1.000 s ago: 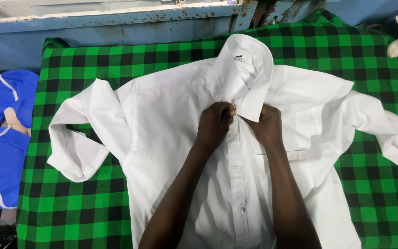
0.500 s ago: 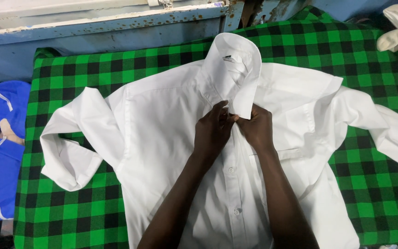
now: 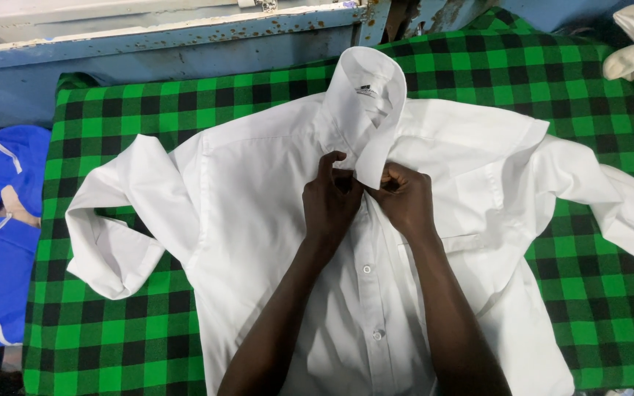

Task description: The person buttons and folds a white shirt on a green checkered surface, aligning the collar and sleeves before folding it into a compact square.

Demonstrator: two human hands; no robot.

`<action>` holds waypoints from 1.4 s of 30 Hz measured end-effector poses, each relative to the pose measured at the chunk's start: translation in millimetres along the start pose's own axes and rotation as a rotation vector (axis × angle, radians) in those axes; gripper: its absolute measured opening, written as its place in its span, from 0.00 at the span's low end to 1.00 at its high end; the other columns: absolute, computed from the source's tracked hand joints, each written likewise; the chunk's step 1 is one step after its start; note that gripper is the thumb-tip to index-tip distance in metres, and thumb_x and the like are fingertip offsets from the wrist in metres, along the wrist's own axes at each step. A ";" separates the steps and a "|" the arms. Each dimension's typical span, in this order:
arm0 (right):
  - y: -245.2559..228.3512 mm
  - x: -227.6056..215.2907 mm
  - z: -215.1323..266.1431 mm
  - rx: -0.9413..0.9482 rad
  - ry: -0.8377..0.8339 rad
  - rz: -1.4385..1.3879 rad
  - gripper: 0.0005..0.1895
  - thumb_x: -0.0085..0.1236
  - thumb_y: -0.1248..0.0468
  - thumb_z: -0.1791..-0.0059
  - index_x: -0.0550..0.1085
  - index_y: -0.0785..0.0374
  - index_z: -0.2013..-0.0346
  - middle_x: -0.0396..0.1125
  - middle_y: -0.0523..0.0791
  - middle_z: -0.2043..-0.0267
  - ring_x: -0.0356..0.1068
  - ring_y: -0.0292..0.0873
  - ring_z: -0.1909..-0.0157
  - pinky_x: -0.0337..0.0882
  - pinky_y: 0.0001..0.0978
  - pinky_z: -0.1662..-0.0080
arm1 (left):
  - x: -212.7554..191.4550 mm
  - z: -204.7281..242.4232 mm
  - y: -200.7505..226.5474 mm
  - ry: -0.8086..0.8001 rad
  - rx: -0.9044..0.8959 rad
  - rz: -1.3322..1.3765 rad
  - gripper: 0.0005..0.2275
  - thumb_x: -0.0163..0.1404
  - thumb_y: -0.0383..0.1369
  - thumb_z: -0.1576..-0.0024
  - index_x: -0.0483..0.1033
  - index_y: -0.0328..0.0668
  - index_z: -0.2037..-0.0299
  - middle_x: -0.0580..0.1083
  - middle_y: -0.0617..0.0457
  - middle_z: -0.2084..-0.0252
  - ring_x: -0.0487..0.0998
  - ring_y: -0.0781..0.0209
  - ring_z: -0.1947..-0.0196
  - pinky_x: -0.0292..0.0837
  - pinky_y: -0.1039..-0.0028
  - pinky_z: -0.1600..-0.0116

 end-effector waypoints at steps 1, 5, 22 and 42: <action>-8.0 1.9 1.3 -0.032 0.008 0.004 0.11 0.64 0.73 0.62 0.68 0.64 0.83 0.62 0.44 0.86 0.59 0.31 0.75 0.64 0.25 0.72 | -3.6 0.3 2.1 0.016 -0.005 0.065 0.15 0.48 0.30 0.52 0.63 0.47 0.54 0.77 0.46 0.69 0.79 0.47 0.68 0.74 0.61 0.62; -12.7 6.5 6.6 -0.049 0.055 -0.002 0.08 0.62 0.74 0.62 0.69 0.65 0.80 0.64 0.46 0.83 0.62 0.33 0.75 0.67 0.28 0.72 | -2.7 -3.4 -7.5 0.027 -0.039 0.157 0.16 0.51 0.32 0.53 0.60 0.47 0.57 0.77 0.48 0.71 0.79 0.51 0.71 0.74 0.65 0.65; -5.1 8.5 13.6 -0.072 0.110 -0.191 0.08 0.55 0.79 0.58 0.75 0.68 0.67 0.64 0.47 0.73 0.66 0.33 0.67 0.71 0.28 0.66 | 9.8 -17.4 -37.5 -0.131 -0.021 0.543 0.17 0.48 0.24 0.53 0.52 0.41 0.59 0.69 0.53 0.74 0.71 0.64 0.71 0.66 0.75 0.66; 6.6 15.3 10.8 0.152 -0.016 -0.117 0.05 0.58 0.72 0.58 0.77 0.62 0.69 0.71 0.45 0.73 0.68 0.33 0.68 0.69 0.30 0.61 | -12.7 -21.8 -17.3 -0.165 -0.056 0.111 0.14 0.50 0.28 0.51 0.55 0.42 0.62 0.76 0.42 0.62 0.77 0.41 0.61 0.71 0.59 0.60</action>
Point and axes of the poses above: each hand's wrist, its own z-axis away from the middle knuckle, its own x-axis out of the palm, y = z × x, the point moved 3 cm from there along -z, towards the middle knuckle
